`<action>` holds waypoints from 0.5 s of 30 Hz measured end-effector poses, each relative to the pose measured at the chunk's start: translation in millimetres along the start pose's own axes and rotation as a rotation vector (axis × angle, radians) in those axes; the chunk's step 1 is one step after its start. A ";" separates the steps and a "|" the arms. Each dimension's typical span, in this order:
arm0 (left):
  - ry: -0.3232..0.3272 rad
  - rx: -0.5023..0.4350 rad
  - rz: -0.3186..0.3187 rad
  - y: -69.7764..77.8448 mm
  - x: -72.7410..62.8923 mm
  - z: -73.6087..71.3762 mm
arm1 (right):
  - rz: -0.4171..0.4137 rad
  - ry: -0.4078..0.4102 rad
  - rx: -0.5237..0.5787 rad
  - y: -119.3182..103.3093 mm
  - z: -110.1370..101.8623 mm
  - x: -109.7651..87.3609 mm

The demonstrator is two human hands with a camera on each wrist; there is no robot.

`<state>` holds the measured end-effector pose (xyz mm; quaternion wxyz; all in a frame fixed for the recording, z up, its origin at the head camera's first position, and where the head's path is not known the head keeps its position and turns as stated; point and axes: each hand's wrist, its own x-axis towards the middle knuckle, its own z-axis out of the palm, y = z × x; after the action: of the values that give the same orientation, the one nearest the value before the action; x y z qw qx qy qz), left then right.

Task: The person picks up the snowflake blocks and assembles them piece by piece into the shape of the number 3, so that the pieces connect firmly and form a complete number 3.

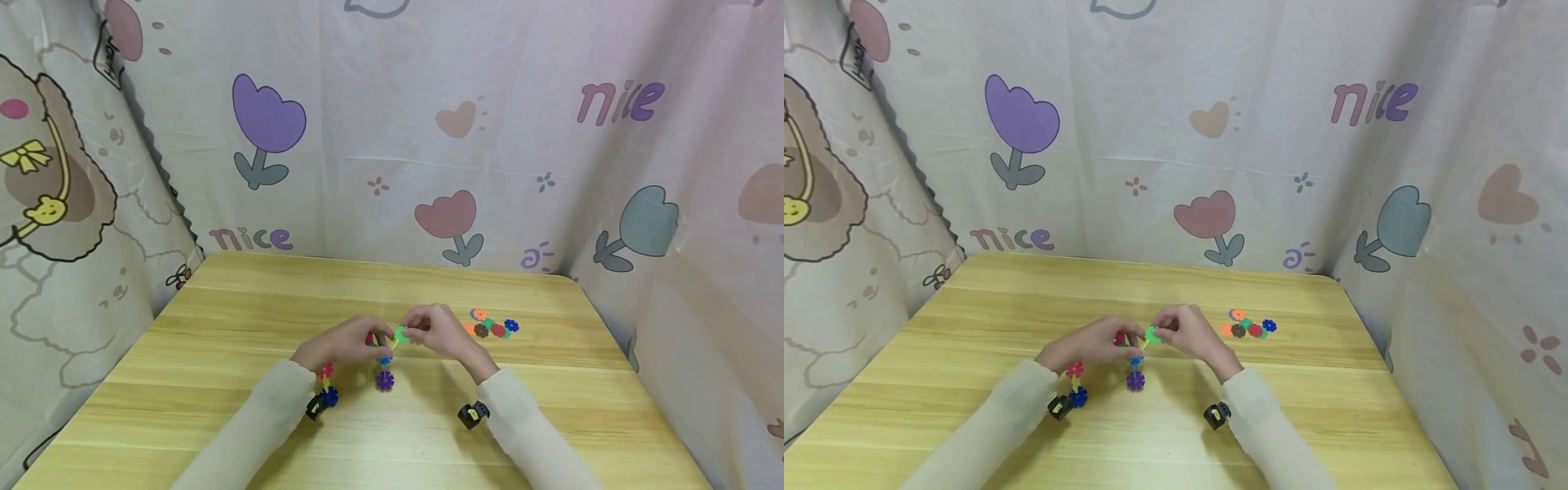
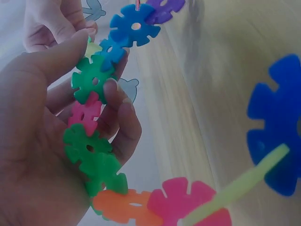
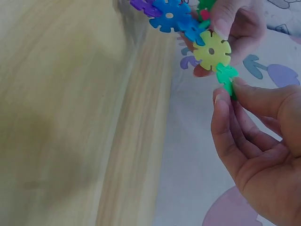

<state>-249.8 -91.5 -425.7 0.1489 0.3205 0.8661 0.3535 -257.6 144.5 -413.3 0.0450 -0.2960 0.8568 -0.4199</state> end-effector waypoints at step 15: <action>0.039 0.077 0.033 1.9 4.1 2.8 | -0.003 0.114 0.053 0.2 16.0 -1.2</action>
<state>-250.7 -86.2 -426.5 0.1139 0.3334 0.8763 0.3285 -251.4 134.2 -424.0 0.0034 -0.2718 0.8461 -0.4586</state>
